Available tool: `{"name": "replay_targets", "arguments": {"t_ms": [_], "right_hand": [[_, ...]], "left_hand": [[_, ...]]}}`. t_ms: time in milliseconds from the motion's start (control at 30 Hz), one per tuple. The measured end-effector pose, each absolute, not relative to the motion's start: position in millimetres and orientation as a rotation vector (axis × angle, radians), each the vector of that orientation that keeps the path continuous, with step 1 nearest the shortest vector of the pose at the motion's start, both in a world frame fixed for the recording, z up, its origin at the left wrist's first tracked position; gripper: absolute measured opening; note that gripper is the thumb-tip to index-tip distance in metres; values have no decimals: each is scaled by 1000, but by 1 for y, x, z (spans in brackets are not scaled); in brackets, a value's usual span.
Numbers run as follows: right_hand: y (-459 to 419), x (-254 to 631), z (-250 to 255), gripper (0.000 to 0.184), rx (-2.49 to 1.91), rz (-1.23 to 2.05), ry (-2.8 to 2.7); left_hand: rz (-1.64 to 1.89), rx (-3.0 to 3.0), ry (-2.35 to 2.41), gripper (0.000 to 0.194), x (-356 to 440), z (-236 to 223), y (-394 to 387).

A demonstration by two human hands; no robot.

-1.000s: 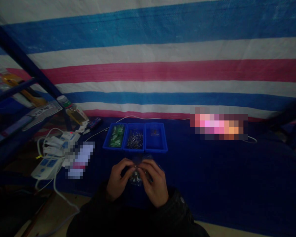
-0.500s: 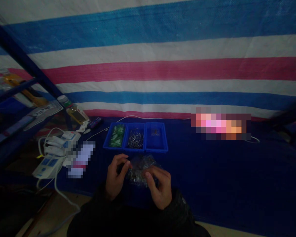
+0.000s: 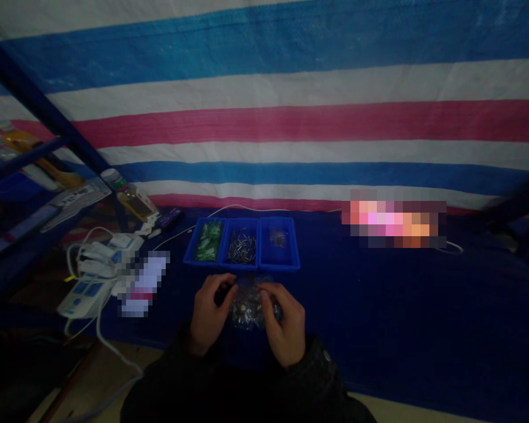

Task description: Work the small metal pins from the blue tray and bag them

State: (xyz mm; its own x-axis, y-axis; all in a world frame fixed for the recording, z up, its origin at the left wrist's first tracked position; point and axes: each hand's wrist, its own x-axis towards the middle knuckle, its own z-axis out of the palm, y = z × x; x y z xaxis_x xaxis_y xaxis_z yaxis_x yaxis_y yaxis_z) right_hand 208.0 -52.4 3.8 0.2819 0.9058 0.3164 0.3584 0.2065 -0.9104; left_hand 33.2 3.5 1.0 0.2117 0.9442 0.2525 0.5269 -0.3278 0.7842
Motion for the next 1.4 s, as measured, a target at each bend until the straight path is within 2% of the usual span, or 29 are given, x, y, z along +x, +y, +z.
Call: {"name": "replay_targets", "arguments": {"t_ms": [267,467,767,933,1067,1133,1400], "right_hand": [[-51,208,3,22,-1373,584,-1311],[-51,207,1,22,-1373,610,-1312],[-49,206,0,21,-1390,639,-1322],[-48,206,2,21,-1394,662,-1337],[-48,205,4,20,-1382,665,-1329],[-48,205,4,20,-1380,663,-1329],[-47,206,-2,21,-1391,704,-1335]], "left_hand": [[694,2236,1329,35,39,4,2],[693,2242,1355,30,38,1,2],[739,2182,1359,11,38,6,2],[784,2159,1335,10,38,6,3],[718,2231,1332,37,37,4,2],[675,2279,1320,42,37,3,1],[677,2246,1332,25,38,2,2]]}}
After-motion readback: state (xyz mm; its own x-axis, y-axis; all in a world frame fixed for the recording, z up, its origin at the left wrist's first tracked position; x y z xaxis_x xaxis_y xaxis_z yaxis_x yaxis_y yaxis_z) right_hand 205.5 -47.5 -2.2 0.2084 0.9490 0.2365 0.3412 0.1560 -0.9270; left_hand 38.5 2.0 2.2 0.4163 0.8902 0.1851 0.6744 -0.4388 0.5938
